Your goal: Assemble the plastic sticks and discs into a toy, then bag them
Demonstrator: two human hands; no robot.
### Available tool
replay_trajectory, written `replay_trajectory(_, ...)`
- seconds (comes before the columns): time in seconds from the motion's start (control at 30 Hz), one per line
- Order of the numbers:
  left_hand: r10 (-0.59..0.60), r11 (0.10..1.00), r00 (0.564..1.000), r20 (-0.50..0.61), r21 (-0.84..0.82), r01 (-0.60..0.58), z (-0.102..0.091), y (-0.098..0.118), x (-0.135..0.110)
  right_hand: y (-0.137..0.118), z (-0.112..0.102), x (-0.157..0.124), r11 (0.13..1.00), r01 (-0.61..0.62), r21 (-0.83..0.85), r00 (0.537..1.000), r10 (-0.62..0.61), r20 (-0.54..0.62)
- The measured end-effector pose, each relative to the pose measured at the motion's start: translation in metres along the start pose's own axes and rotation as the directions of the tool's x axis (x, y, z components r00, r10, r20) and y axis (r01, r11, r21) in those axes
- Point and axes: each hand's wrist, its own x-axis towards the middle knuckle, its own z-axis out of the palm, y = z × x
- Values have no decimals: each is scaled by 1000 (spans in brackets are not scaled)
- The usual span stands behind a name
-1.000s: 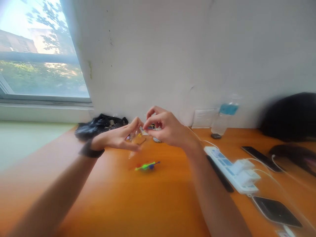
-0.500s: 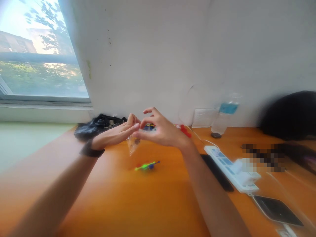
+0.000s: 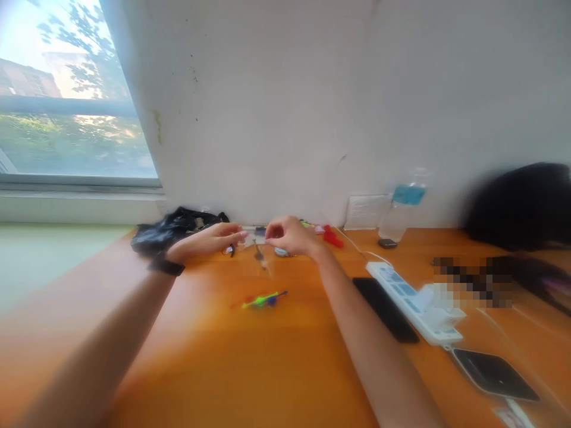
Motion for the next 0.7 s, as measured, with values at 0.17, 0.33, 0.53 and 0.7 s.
replay_trajectory(0.17,-56,980,998,34,193,49,-2,-10,4,7,12,2,998,-51,-49,998,53,45)
replay_trajectory(0.33,-218,861,976,30,477,177,-6,-20,8,7,30,7,994,15,-104,999,-19,-39)
replay_trajectory(0.53,-221,855,973,70,494,159,-13,-12,2,19,41,11,992,30,-120,999,-28,20)
replay_trajectory(0.7,-187,900,979,80,414,138,-12,-11,2,18,37,10,998,-22,-61,1000,22,-4)
